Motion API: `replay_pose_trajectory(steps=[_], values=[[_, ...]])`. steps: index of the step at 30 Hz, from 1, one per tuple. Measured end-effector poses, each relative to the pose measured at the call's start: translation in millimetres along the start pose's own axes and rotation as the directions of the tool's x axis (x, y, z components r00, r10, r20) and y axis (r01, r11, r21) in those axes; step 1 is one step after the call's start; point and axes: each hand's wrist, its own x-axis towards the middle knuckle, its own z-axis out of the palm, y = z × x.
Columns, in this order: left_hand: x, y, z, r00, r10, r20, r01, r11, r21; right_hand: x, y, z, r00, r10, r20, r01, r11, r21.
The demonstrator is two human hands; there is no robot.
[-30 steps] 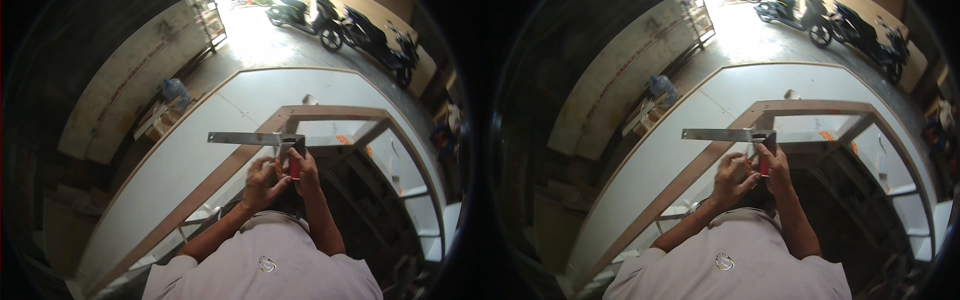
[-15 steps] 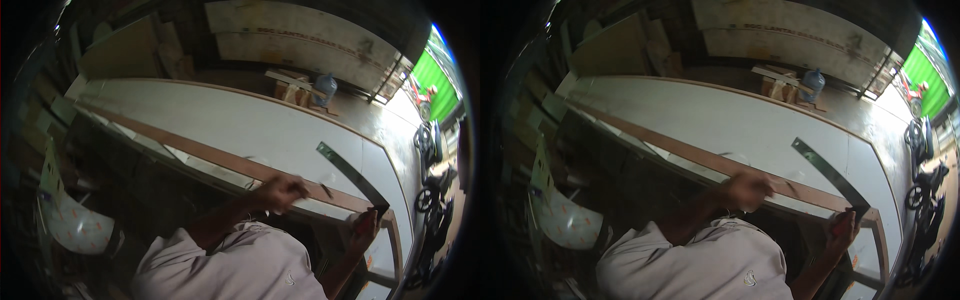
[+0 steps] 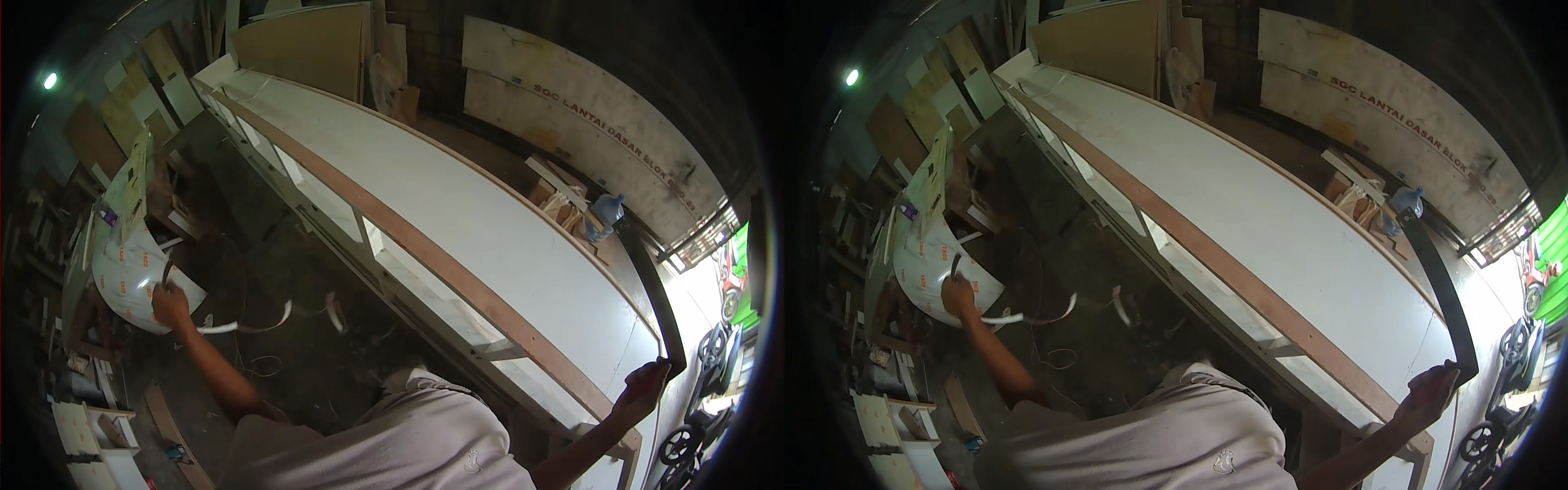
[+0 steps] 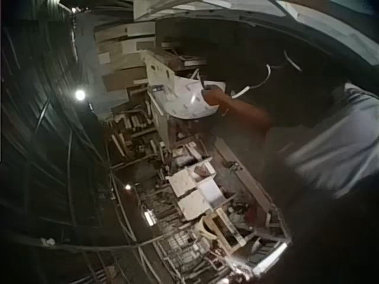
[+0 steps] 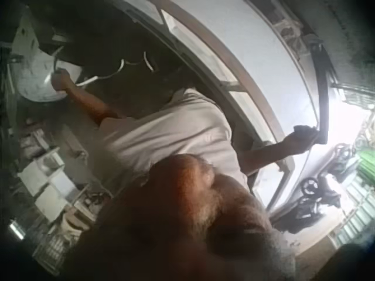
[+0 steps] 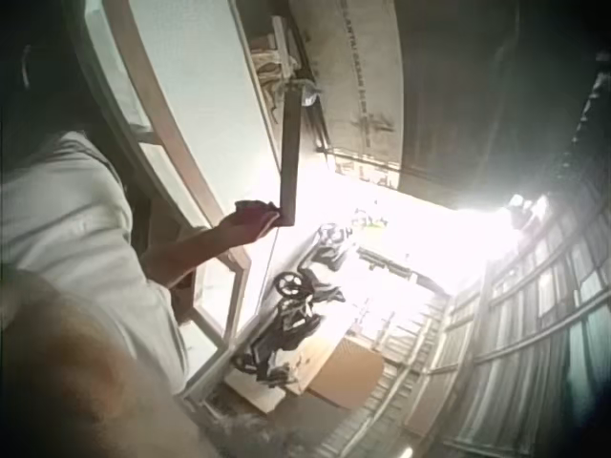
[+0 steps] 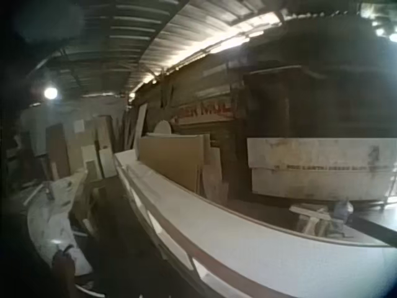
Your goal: The person uses a flat hand tool to trim and scrape off excess laminate edging from the corners and sides of a white cabinet frame.
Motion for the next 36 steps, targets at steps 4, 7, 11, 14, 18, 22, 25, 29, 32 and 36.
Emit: replay_pose_trajectory(steps=[4, 7, 11, 14, 18, 22, 25, 29, 32, 36], values=[[-21, -31, 36, 0.985, -0.115, 0.131, 0.057, 0.923, 0.38, 12, 1, -36, 0.999, -0.006, 0.031, 0.004, 0.997, 0.081], [-18, -52, 108, 0.972, -0.174, 0.156, 0.085, 0.884, 0.459, 15, 8, -56, 0.997, 0.016, 0.072, -0.018, 0.999, 0.027], [-66, 74, 111, 0.772, 0.346, 0.533, -0.208, 0.93, -0.303, -12, -2, -33, 0.99, 0.022, -0.136, -0.033, 0.996, -0.078], [-148, 235, 16, 0.628, 0.567, 0.533, -0.245, 0.794, -0.557, -37, -43, -14, 0.997, 0.006, -0.08, -0.007, 1.0, -0.009], [-266, 396, 73, 0.18, 0.979, 0.091, -0.096, 0.109, -0.989, -114, -88, -63, 0.961, -0.167, -0.221, 0.129, 0.976, -0.176], [-441, 440, -113, -0.216, 0.942, -0.258, -0.024, -0.269, -0.963, -207, -115, -136, 0.832, -0.265, -0.487, 0.18, 0.96, -0.216], [-541, 422, -196, -0.433, 0.781, -0.449, 0.215, -0.394, -0.893, -281, -145, -176, 0.638, -0.365, -0.678, 0.237, 0.931, -0.279], [-632, 365, -291, -0.628, 0.557, -0.544, 0.427, -0.337, -0.839, -365, -169, -221, 0.331, -0.522, -0.786, 0.325, 0.845, -0.424], [-701, 326, -341, -0.656, 0.43, -0.621, 0.475, -0.404, -0.782, -414, -188, -255, 0.25, -0.571, -0.782, 0.298, 0.814, -0.499], [-778, 270, -402, -0.679, 0.287, -0.676, 0.523, -0.457, -0.719, -446, -219, -307, 0.169, -0.669, -0.724, 0.161, 0.743, -0.649]])
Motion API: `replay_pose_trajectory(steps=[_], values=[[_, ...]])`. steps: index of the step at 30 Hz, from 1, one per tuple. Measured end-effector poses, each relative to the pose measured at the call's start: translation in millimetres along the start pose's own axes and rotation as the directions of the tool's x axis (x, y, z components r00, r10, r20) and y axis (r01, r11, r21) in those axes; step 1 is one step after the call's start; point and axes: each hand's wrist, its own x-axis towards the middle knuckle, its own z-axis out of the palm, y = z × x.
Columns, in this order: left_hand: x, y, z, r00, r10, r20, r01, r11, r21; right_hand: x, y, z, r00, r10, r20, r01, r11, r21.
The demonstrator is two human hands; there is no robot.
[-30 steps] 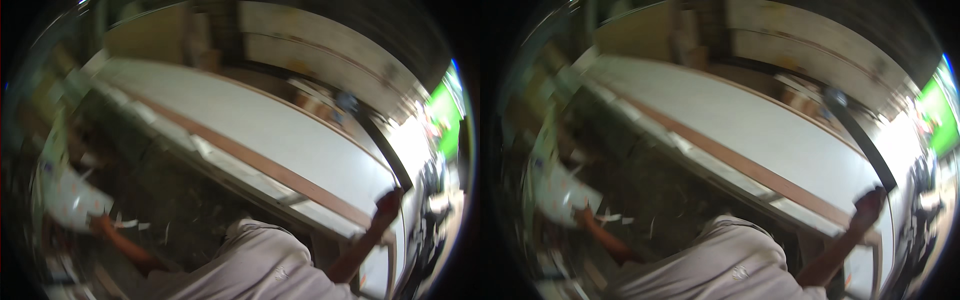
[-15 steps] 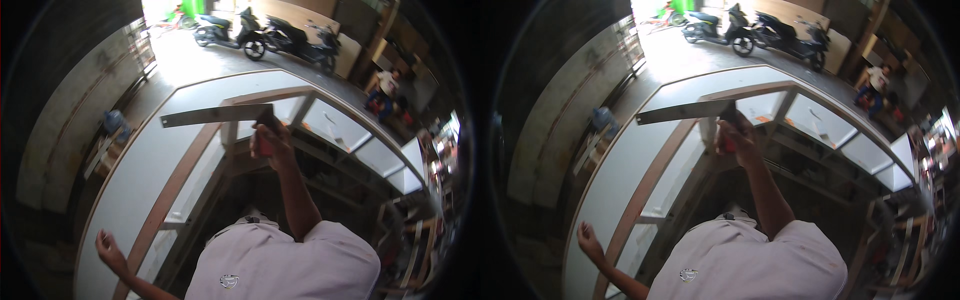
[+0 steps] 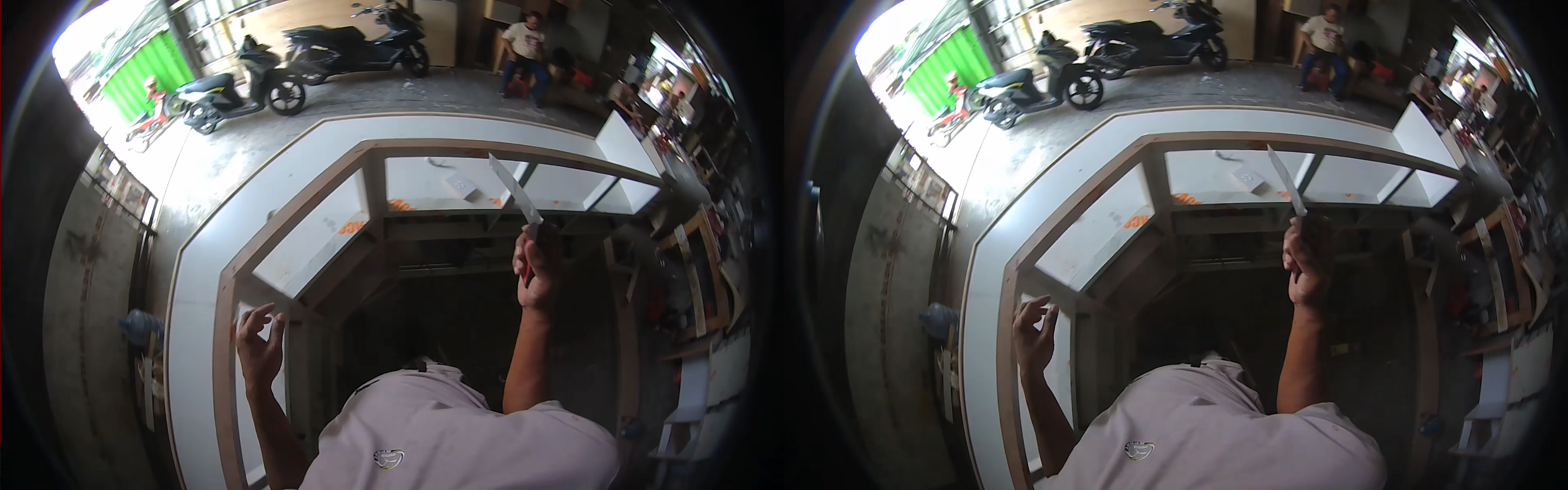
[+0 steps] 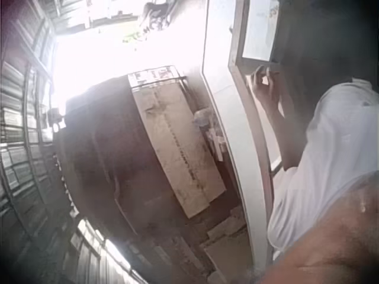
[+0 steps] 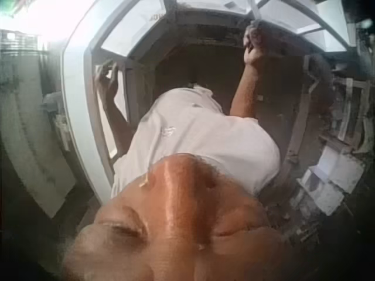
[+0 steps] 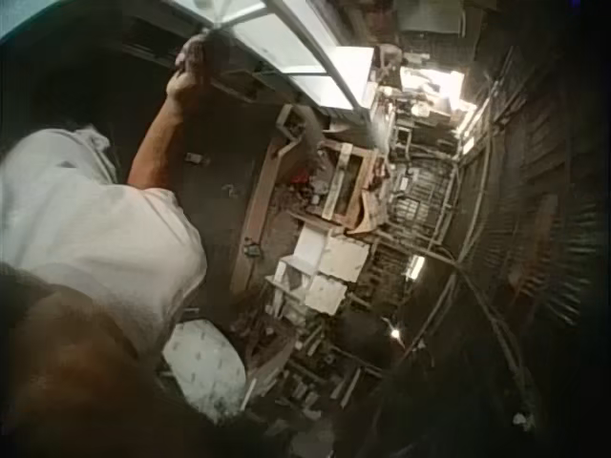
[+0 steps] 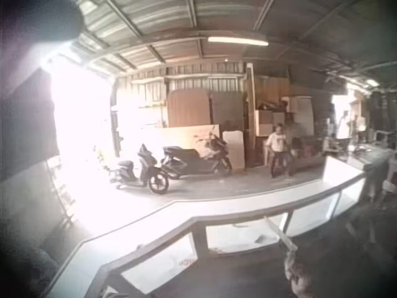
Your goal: The person uses a flat hand tool to trim and scrape off excess laminate edging from the corners and sides of a white cabinet frame.
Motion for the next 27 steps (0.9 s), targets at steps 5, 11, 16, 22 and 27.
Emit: replay_pose_trajectory(steps=[5, 11, 16, 22, 27], values=[[70, 39, 92, 0.989, 0.016, 0.15, -0.01, 0.999, -0.038, 77, 8, -49, 0.996, -0.054, -0.072, 0.036, 0.97, -0.241], [131, 71, 187, 0.947, 0.187, 0.26, -0.169, 0.982, -0.09, 123, 16, -83, 0.969, -0.134, -0.209, 0.059, 0.942, -0.33], [180, 105, 242, 0.865, 0.368, 0.342, -0.354, 0.929, -0.106, 113, 8, -122, 0.919, -0.223, -0.325, 0.051, 0.885, -0.463], [238, 141, 283, 0.801, 0.507, 0.318, -0.434, 0.858, -0.274, 83, -2, -135, 0.833, -0.228, -0.505, -0.033, 0.89, -0.456], [267, 178, 301, 0.806, 0.446, 0.39, -0.338, 0.887, -0.314, 73, -14, -134, 0.738, -0.352, -0.575, -0.012, 0.845, -0.534]])
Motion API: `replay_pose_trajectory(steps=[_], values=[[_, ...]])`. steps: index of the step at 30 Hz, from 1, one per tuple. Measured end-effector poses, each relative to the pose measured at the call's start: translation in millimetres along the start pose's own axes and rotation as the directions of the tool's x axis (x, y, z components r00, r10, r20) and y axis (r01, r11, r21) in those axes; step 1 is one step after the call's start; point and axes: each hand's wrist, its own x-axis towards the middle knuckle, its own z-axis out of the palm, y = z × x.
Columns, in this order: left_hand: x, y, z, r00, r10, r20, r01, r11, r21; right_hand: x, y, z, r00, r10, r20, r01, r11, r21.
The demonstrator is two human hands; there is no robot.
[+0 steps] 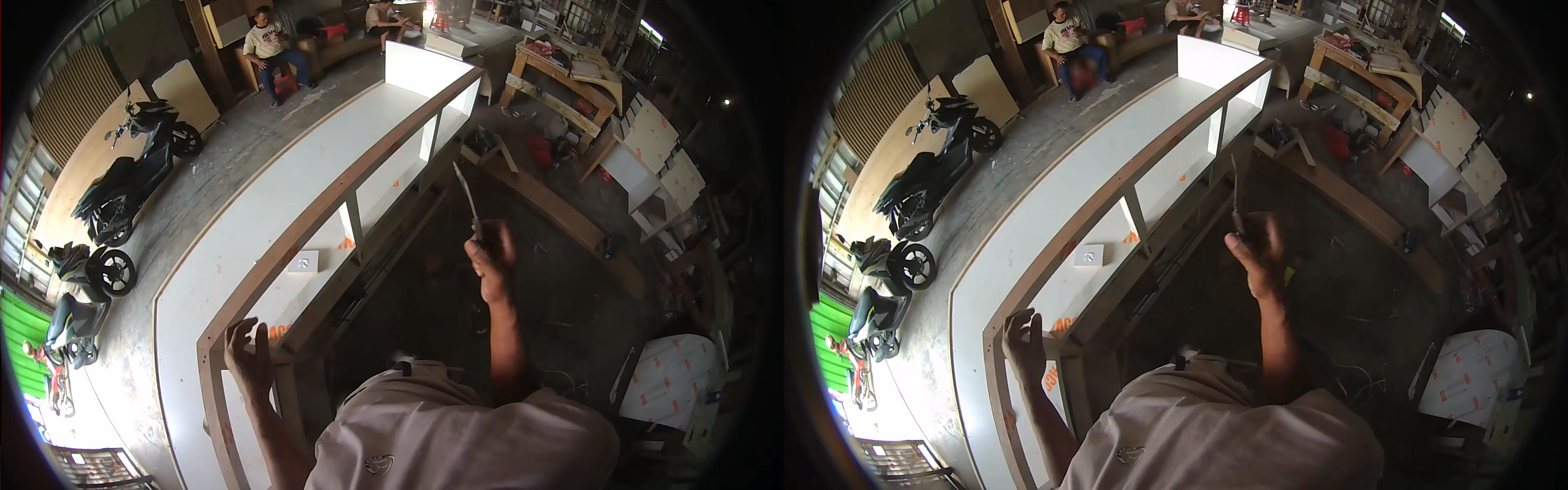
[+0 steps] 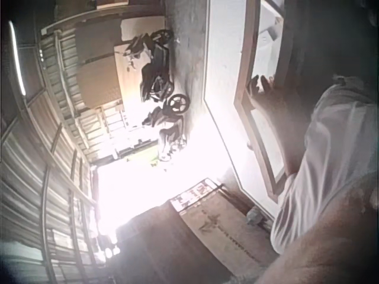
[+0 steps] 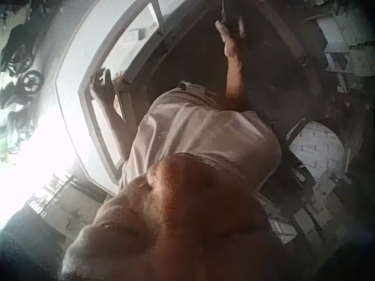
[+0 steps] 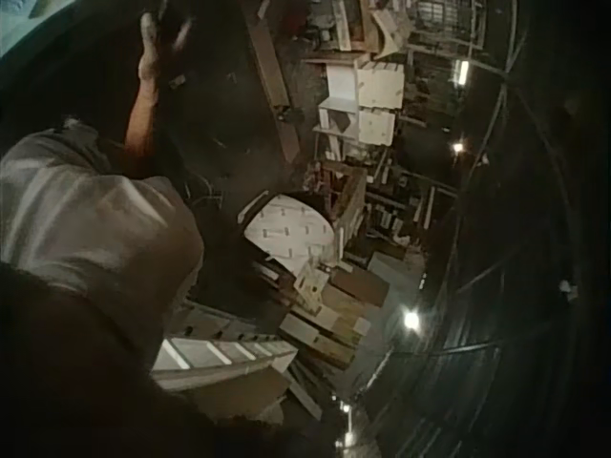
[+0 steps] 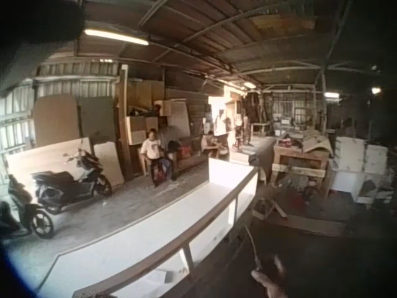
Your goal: The person uses a flat hand tool to trim and scrape off excess laminate edging from the corners and sides of a white cabinet frame.
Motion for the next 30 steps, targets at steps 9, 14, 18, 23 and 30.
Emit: replay_pose_trajectory(steps=[9, 14, 18, 23, 30], values=[[36, -11, 8, 0.992, 0.122, -0.008, -0.121, 0.991, 0.059, 13, -1, 25, 0.956, -0.166, 0.243, 0.248, 0.899, -0.361], [38, -4, 12, 0.99, 0.049, -0.13, -0.036, 0.994, 0.101, 77, 25, 47, 0.882, -0.112, 0.458, 0.38, 0.745, -0.548], [34, -3, 27, 0.941, -0.171, -0.29, 0.18, 0.984, 0.003, 140, 70, 60, 0.757, -0.094, 0.647, 0.545, 0.636, -0.545], [47, 49, 101, 0.945, -0.263, -0.196, 0.211, 0.945, -0.252, 184, 110, 82, 0.598, 0.075, 0.798, 0.631, 0.57, -0.527], [197, 122, 206, 0.998, -0.014, 0.069, 0.024, 0.989, -0.146, 211, 108, 86, 0.484, 0.245, 0.84, 0.635, 0.562, -0.53]])
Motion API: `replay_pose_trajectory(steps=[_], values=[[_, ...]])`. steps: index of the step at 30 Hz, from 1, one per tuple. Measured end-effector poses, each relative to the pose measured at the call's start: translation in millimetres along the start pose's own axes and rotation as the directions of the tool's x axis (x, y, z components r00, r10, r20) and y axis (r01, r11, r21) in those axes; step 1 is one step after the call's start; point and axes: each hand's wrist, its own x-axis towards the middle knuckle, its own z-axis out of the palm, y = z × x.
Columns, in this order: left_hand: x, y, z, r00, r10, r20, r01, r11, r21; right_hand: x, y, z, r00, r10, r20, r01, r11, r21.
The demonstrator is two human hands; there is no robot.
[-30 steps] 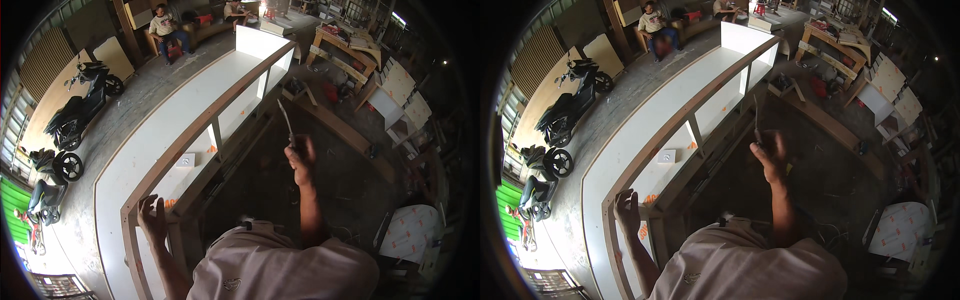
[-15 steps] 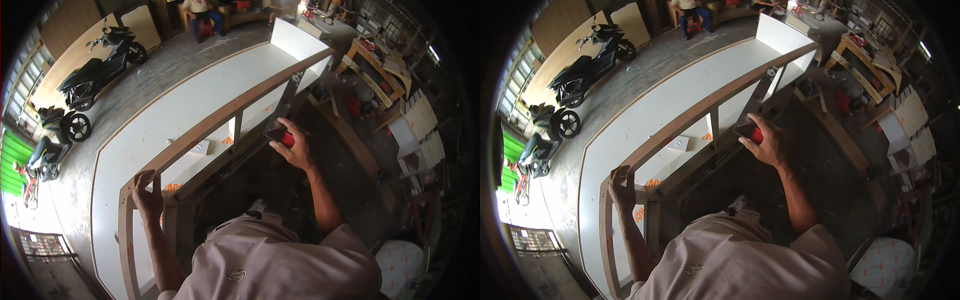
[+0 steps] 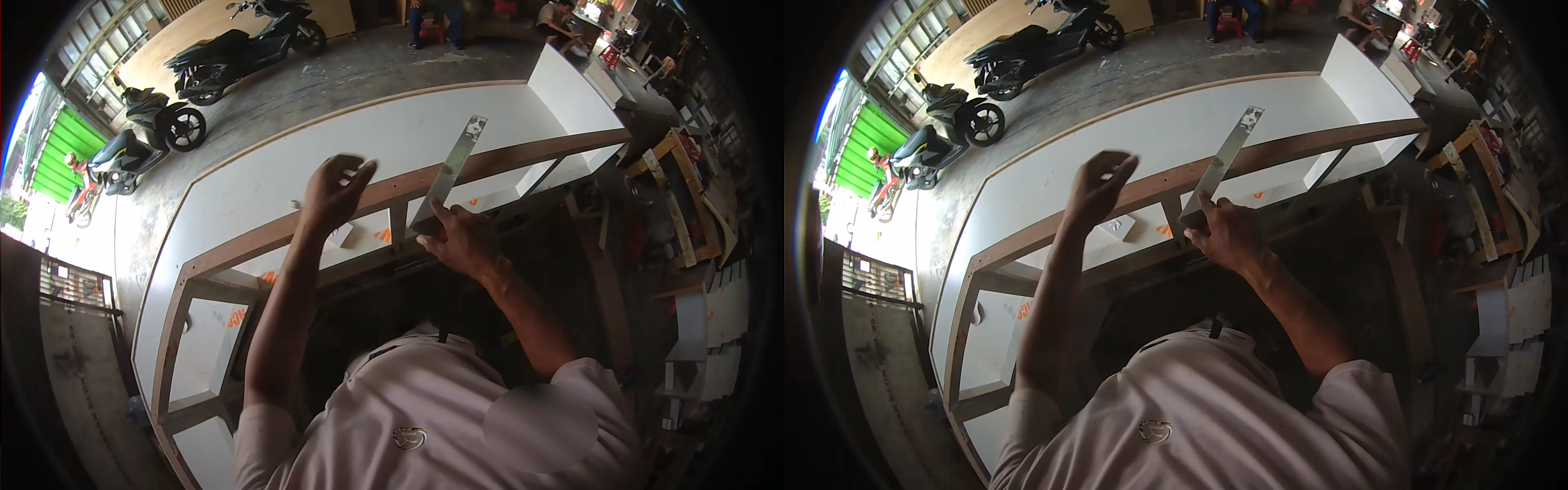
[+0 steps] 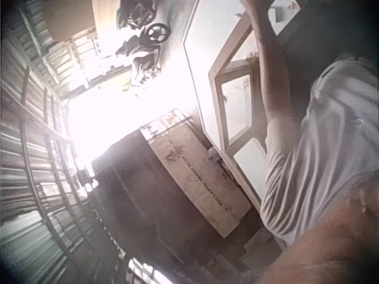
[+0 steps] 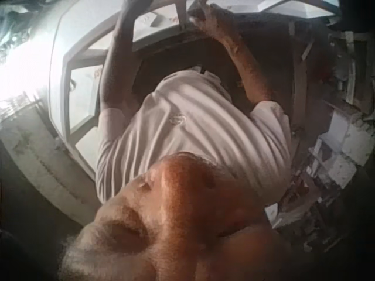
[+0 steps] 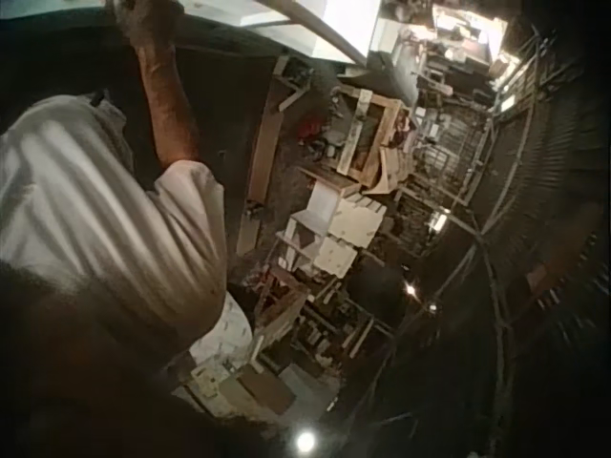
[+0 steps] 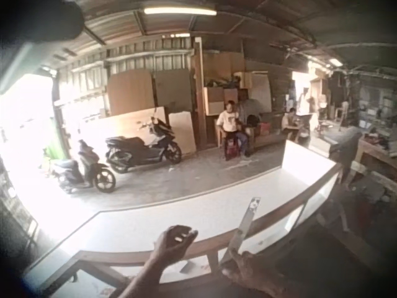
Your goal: The person uses a flat hand tool to trim and scrape off excess laminate edging from the corners and sides of a white cabinet frame.
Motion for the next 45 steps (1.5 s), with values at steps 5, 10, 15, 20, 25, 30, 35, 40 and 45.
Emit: replay_pose_trajectory(steps=[5, 10, 15, 20, 25, 30, 35, 40, 45], values=[[93, 21, 74, 0.925, -0.155, 0.346, 0.123, 0.986, 0.114, 19, 19, 25, 0.989, -0.087, -0.124, 0.084, 0.996, -0.023], [126, 29, 119, 0.9, -0.131, 0.415, 0.021, 0.965, 0.26, 30, 26, 37, 0.985, -0.054, -0.165, 0.071, 0.992, 0.103], [138, 18, 126, 0.831, -0.137, 0.539, -0.159, 0.87, 0.466, 16, 12, 50, 0.956, -0.209, -0.206, 0.224, 0.973, 0.051], [142, -3, 119, 0.793, -0.157, 0.589, -0.169, 0.872, 0.46, 33, 4, 57, 0.975, -0.13, -0.178, 0.149, 0.984, 0.094], [141, -21, 97, 0.793, -0.101, 0.601, -0.239, 0.856, 0.459, 40, -3, 61, 0.978, -0.15, -0.145, 0.169, 0.977, 0.128], [133, -19, 105, 0.733, -0.018, 0.68, -0.382, 0.816, 0.434, 29, -4, 70, 0.966, -0.107, -0.234, 0.134, 0.985, 0.105], [145, -67, 86, 0.634, 0.011, 0.773, -0.412, 0.851, 0.326, 27, -22, 75, 0.976, -0.143, -0.165, 0.161, 0.981, 0.103], [119, -14, 85, 0.756, -0.056, 0.652, -0.361, 0.795, 0.487, 32, -20, 63, 0.982, -0.117, -0.145, 0.136, 0.982, 0.128], [106, -19, 82, 0.765, -0.089, 0.638, -0.291, 0.836, 0.466, 23, -17, 76, 0.962, -0.142, -0.234, 0.184, 0.969, 0.168]])
